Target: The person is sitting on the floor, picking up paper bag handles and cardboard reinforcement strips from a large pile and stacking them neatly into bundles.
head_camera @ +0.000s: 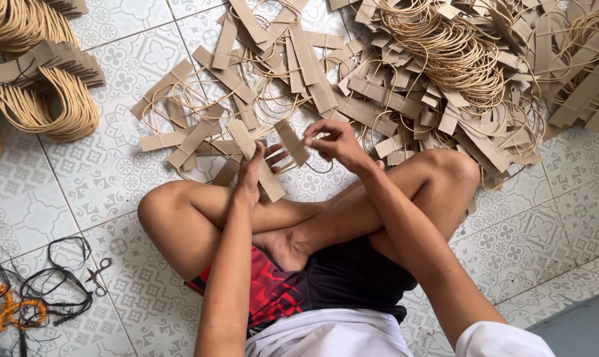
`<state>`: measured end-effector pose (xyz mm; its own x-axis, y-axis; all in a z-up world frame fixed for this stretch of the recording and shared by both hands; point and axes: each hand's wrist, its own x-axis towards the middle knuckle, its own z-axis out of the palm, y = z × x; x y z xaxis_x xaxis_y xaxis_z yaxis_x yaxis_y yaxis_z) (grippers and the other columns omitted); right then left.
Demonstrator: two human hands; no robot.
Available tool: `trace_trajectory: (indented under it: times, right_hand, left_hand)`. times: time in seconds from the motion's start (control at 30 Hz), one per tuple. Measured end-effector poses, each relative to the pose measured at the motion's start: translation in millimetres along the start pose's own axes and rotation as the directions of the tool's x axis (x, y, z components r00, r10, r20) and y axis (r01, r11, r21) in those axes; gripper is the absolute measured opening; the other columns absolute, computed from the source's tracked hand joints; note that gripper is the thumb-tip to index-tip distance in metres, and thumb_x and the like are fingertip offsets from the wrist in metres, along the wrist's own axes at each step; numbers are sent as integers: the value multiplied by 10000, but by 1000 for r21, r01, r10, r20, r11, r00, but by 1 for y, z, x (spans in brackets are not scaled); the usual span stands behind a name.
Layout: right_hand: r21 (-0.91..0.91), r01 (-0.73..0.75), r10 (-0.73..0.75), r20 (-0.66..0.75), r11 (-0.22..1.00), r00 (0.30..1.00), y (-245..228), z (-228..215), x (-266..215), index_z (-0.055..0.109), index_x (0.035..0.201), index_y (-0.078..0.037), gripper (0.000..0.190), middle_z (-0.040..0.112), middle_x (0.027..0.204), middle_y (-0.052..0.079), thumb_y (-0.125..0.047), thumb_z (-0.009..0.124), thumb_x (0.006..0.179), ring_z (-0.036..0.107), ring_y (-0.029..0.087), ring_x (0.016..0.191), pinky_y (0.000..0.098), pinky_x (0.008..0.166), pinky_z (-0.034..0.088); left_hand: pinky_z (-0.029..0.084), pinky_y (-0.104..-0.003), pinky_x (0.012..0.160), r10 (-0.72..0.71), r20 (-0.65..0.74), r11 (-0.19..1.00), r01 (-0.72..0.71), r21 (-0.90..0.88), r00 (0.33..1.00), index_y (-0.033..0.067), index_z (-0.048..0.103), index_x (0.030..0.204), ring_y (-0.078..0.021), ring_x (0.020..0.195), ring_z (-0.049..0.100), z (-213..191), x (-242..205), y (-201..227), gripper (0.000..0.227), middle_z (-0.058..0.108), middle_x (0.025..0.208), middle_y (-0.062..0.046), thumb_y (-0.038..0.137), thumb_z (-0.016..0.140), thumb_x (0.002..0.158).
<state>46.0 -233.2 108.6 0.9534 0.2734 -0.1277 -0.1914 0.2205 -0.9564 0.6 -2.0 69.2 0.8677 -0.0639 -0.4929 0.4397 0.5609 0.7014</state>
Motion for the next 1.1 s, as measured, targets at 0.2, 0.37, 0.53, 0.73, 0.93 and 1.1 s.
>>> trace_trajectory:
  times: [0.2, 0.37, 0.53, 0.73, 0.93, 1.1]
  right_hand:
    - [-204, -63, 146, 426, 977, 893, -3, 12, -8, 713, 1133, 4, 392, 778, 944, 147, 10, 849, 765, 615, 107, 514, 221, 482, 518]
    - [-201, -148, 213, 352, 968, 911, 18, -2, 6, 542, 1225, -47, 365, 679, 1022, 175, -203, 726, 950, 690, 234, 688, 314, 601, 544]
    - [-375, -179, 321, 360, 910, 876, 2, 6, -2, 554, 1303, -51, 411, 681, 1123, 161, -344, 638, 1026, 698, 265, 912, 337, 744, 530]
    - [-338, -226, 366, 444, 914, 818, 8, 2, -2, 668, 1050, -55, 179, 753, 939, 99, -188, 739, 956, 756, 242, 789, 283, 626, 560]
    - [-231, -283, 358, 431, 931, 828, -11, -2, -3, 637, 1052, -48, 173, 715, 730, 139, -156, 691, 928, 717, 231, 698, 308, 673, 557]
    - [-138, -461, 466, 482, 876, 742, -19, -18, -7, 684, 1110, -39, 191, 585, 521, 129, -66, 649, 923, 576, 162, 345, 328, 455, 584]
  left_hand:
    - [567, -247, 705, 108, -27, 985, -103, 136, 994, 262, 527, 982, -77, 762, 663, -11, 14, -20, 418, 655, 847, 91, 227, 909, 819]
    - [506, -212, 657, 72, 34, 997, -73, 16, 997, 292, 487, 1016, -62, 750, 610, -5, -1, -6, 461, 586, 841, 125, 85, 854, 830]
    - [444, -149, 573, 10, 174, 995, -26, 92, 985, 286, 463, 1071, -48, 774, 601, -12, -3, -8, 457, 710, 1027, 56, 100, 813, 845]
    - [421, -175, 539, -112, 111, 978, 89, 187, 988, 257, 595, 1071, -68, 670, 567, -23, 2, -24, 468, 700, 895, 69, 60, 859, 738]
    - [416, -184, 549, -152, 74, 968, 133, 213, 986, 236, 678, 1128, -69, 673, 563, -32, 10, -31, 502, 700, 895, 78, 102, 859, 680]
    - [451, -241, 507, -157, 125, 987, 150, 61, 980, 250, 660, 1224, -194, 749, 664, -50, 33, -49, 448, 739, 1011, -10, 239, 846, 816]
